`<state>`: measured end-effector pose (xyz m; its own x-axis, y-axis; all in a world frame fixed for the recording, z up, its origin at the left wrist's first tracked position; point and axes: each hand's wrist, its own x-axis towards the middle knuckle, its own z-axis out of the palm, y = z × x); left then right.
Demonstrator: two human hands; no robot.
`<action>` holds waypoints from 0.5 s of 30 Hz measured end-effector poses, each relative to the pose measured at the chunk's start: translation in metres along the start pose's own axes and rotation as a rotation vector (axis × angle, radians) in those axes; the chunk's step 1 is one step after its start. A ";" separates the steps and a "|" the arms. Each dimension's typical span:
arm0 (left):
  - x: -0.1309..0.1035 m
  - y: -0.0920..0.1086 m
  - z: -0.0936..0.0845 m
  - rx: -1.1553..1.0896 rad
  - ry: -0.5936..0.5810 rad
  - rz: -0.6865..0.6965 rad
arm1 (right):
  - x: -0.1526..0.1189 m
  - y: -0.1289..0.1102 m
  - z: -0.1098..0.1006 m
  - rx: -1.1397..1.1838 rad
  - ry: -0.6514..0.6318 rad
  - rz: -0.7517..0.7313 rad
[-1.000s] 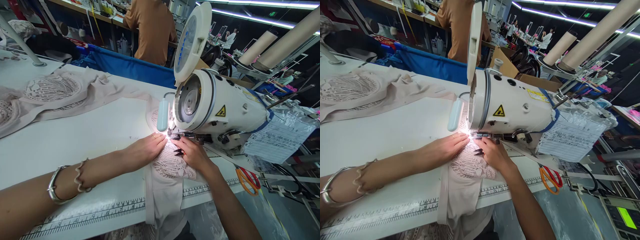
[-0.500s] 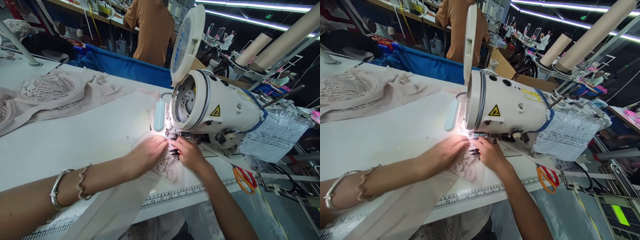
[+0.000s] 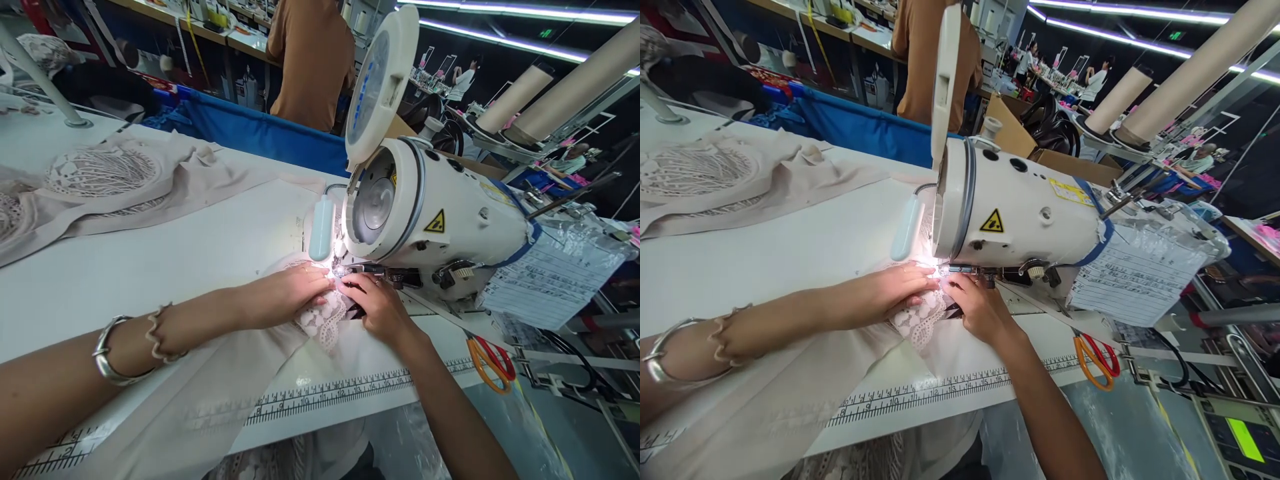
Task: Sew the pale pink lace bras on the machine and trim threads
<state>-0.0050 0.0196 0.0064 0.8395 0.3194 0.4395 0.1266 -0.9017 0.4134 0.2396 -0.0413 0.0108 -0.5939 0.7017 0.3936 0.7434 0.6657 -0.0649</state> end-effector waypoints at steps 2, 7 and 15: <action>0.000 -0.009 -0.003 -0.015 -0.016 0.031 | 0.002 -0.001 0.000 -0.001 0.013 -0.055; 0.000 -0.018 -0.004 0.043 -0.011 0.024 | 0.002 0.000 0.002 0.025 0.016 -0.099; -0.001 -0.007 0.003 0.217 0.025 0.141 | 0.003 -0.002 0.001 -0.005 0.090 -0.112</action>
<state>-0.0050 0.0253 0.0008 0.8440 0.1912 0.5010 0.1225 -0.9783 0.1670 0.2358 -0.0403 0.0110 -0.6436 0.5972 0.4787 0.6757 0.7371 -0.0112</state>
